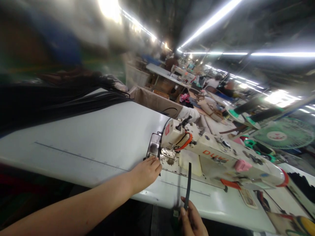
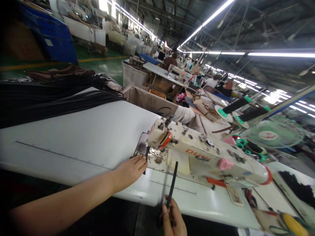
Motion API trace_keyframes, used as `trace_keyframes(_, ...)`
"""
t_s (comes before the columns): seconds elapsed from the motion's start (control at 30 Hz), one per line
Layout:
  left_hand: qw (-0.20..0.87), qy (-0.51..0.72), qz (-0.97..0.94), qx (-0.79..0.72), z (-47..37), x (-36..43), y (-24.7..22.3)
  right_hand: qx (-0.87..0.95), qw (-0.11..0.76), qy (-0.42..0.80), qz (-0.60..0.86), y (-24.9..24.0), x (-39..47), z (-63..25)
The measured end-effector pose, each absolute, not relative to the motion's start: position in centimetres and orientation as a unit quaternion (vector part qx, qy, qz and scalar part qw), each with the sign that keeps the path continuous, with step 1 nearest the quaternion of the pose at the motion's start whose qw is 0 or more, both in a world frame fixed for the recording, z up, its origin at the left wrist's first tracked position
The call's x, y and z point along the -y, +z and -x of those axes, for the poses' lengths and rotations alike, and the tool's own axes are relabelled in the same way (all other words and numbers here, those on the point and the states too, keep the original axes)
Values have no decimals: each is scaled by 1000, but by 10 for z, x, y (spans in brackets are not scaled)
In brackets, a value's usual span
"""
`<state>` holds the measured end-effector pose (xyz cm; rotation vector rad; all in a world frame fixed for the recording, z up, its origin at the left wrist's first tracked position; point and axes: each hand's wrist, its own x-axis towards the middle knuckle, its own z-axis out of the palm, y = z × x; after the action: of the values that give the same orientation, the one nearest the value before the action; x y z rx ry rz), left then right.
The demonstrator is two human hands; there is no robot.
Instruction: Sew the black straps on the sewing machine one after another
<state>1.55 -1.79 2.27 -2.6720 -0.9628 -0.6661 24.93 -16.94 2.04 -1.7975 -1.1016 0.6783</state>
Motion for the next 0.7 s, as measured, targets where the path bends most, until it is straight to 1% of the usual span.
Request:
trace_keyframes(0.17,81,-221,916,325,-13,18,26,468,420,332,703,24,162,-250)
trace_keyframes(0.37,49,-207,916,339,-11,17,24,490,418,311,699,24,158,-242)
trace_keyframes(0.47,30,-236,905,352,-10,13,19,500,415,307,695,26,158,-239)
trace_keyframes(0.6,-33,-302,867,394,-10,2,14,511,412,310,688,28,159,-237)
trace_keyframes(0.7,-73,-312,847,423,-10,-6,14,520,418,313,676,28,158,-235)
